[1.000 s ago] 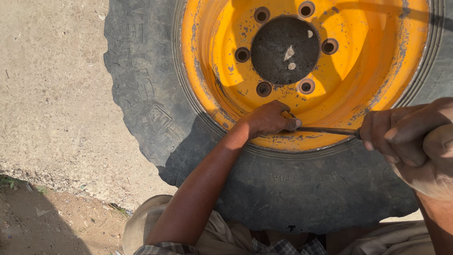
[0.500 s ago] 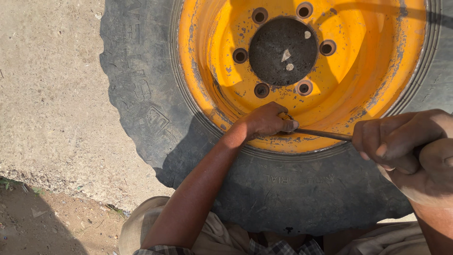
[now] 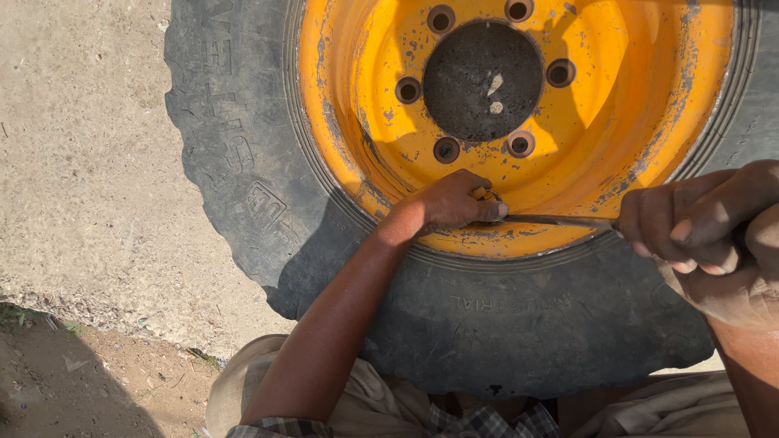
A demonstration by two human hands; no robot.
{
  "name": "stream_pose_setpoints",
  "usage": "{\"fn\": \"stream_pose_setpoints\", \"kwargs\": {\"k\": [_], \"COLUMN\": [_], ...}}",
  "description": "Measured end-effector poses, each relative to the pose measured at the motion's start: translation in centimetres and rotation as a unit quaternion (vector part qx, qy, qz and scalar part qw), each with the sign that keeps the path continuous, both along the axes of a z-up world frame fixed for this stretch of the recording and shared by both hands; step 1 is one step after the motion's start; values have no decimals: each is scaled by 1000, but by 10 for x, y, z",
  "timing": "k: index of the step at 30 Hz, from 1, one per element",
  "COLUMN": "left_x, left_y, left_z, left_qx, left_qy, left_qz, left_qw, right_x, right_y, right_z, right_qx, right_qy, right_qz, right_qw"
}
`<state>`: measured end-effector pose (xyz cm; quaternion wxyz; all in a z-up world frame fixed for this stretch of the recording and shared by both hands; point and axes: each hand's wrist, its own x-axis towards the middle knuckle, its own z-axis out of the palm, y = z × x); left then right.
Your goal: The person uses a pressure gauge and a tire iron to check and manage the air pressure of a tire on a yellow wheel rim.
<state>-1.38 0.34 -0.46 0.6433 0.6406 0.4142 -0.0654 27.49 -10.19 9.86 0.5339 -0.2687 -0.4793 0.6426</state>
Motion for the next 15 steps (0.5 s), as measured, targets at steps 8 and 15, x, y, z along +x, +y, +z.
{"fn": "stream_pose_setpoints", "kwargs": {"k": [8, 15], "left_x": [2, 4], "left_y": [1, 1], "left_z": [-1, 1], "left_qx": [12, 19], "left_qy": [14, 10], "left_qz": [-7, 1], "left_qw": [1000, 1000], "right_x": [-4, 1], "right_y": [4, -4], "right_z": [13, 0], "right_qx": [12, 5], "right_qy": [-37, -36], "right_qz": [4, -3], "right_qw": [999, 999]}}
